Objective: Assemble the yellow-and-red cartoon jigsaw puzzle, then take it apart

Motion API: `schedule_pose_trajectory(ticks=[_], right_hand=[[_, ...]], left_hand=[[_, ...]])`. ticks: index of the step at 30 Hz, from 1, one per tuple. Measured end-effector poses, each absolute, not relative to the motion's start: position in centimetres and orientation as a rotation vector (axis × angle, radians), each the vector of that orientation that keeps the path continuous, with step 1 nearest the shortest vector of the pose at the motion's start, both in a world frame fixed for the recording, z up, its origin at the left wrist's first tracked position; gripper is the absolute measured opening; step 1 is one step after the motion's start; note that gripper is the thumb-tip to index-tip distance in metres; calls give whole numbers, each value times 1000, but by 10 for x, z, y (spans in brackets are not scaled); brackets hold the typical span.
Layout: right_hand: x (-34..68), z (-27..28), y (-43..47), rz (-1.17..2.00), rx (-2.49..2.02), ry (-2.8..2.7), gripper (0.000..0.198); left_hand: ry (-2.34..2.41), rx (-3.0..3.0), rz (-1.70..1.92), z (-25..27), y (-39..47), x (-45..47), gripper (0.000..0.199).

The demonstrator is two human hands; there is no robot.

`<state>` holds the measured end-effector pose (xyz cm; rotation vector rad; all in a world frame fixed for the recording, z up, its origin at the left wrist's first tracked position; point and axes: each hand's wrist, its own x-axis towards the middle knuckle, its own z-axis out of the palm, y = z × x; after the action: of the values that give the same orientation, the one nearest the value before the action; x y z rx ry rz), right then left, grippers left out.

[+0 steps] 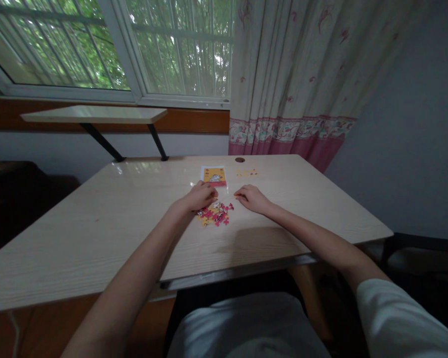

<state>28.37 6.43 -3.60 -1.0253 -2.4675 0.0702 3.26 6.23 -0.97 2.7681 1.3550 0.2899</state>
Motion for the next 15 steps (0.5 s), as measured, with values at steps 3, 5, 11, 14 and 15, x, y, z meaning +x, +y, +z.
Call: schedule_pose_trajectory(ticks=[3,5,11,14,15], right_hand=[[282,-36,62,75,-995,-2478,18],[282,-36,62,87,-988,-2474,18],[284,-34,64,155,-986,-2355,16],[285,-29,62,134,-955,-2231,16],[285,-27,60,120,-926,-2197,16]], left_hand=[[1365,2726,289,-6,61,36,12],[1371,2650,370,-5,57,37,10],[1289,2177,908,-8,50,47,10],[1162,1796,1125,-10,47,59,21],[1128,1686,1151,-10,45,63,23]])
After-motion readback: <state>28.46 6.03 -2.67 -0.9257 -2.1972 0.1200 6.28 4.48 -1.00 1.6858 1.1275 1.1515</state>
